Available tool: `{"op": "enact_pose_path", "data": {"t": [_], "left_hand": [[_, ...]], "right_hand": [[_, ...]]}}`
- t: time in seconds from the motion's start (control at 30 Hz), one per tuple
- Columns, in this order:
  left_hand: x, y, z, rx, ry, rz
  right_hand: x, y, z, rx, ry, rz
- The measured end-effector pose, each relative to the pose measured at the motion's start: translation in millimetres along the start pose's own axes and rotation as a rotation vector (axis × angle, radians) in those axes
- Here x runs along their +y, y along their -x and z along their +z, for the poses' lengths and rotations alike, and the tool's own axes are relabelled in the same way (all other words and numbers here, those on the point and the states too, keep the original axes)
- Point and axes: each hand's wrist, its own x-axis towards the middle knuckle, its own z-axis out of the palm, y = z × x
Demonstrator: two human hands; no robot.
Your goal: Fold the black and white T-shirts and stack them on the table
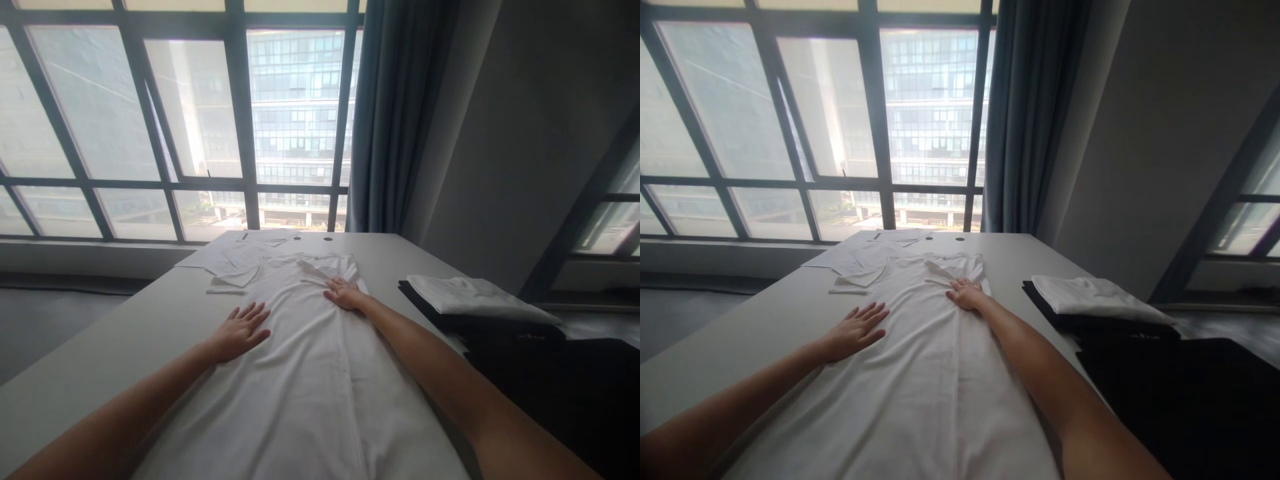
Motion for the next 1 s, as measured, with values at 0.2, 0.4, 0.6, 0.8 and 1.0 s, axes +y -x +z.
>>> {"op": "enact_pose_path", "data": {"t": [0.2, 0.4, 0.6, 0.8, 1.0], "left_hand": [[27.9, 18.0, -1.6, -0.079, -0.019, -0.047], [44.4, 53.3, -9.8, -0.080, 0.026, 0.015], [44.8, 52.7, -34.1, 0.065, 0.115, 0.131], [26.7, 37.7, -36.3, 0.182, 0.226, 0.032], [-41.8, 19.0, -35.6, 0.307, 0.067, -0.445]], "right_hand": [[10.8, 4.1, -7.7, -0.056, 0.012, -0.050], [14.1, 12.3, -38.4, -0.175, 0.067, -0.145], [-44.9, -20.6, -58.8, 0.188, 0.098, 0.047], [-97.3, -75.9, -24.0, 0.235, 0.065, 0.090], [-97.2, -104.6, -27.3, 0.331, -0.085, 0.190]]}}
